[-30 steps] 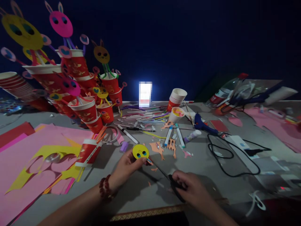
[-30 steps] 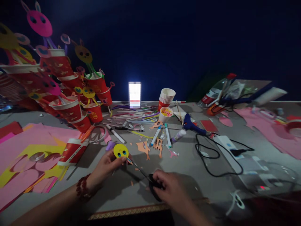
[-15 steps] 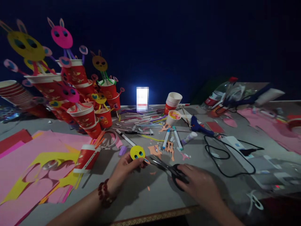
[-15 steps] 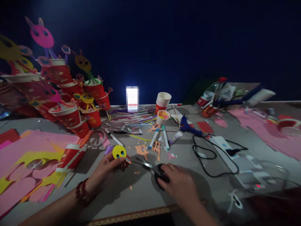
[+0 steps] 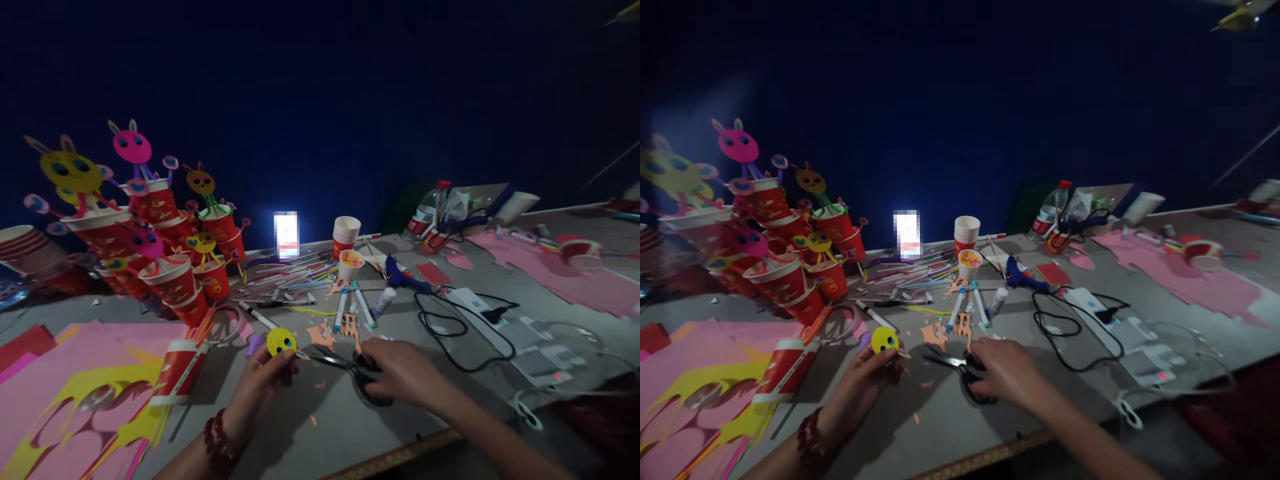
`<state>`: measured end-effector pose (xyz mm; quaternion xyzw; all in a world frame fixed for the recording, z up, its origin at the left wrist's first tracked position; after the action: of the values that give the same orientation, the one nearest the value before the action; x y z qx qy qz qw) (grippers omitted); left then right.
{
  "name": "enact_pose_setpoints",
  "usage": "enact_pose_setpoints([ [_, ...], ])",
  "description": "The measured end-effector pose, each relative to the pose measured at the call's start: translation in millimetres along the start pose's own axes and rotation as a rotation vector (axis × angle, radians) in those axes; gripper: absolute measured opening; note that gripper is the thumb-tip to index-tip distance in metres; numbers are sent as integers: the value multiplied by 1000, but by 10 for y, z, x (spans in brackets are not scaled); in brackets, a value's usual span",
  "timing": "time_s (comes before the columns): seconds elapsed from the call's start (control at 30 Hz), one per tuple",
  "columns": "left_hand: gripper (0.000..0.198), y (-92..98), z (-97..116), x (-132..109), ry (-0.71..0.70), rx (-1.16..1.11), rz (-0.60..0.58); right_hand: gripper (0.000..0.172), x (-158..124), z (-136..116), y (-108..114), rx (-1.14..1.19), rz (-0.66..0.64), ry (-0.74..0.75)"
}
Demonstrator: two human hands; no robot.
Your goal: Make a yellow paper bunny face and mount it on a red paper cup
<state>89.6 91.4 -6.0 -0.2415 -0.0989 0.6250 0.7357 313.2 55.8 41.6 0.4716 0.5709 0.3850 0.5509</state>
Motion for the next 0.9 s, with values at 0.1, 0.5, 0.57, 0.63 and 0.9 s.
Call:
enact_pose_setpoints([
  [0.1,39,-7,2,10,-20,41,-26,21,16,-38,146,142,-9,62],
  [0.5,13,-241,541,-163,-850,735,-344,11,2,-1043,637,660,216,499],
  [0.57,19,-289,620,-228,-975,834,-395,14,-82,-1072,623,633,351,600],
  [0.63,31,-290,683,-266,-1052,944,-379,17,-181,-1041,598,594,517,684],
  [0.9,34,-17,681,-137,-892,707,-119,19,-390,-915,554,500,815,869],
])
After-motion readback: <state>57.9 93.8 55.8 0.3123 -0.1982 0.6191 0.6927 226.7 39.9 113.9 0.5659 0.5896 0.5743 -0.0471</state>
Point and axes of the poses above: each hand's wrist, its own x-axis towards the middle knuckle, its own y-axis out of the back of the hand, z = x × y, the point moved 8 cm from there along x, towards the middle knuckle, and after that the axes turned 15 degrees about -y, right-handed, at the moved point
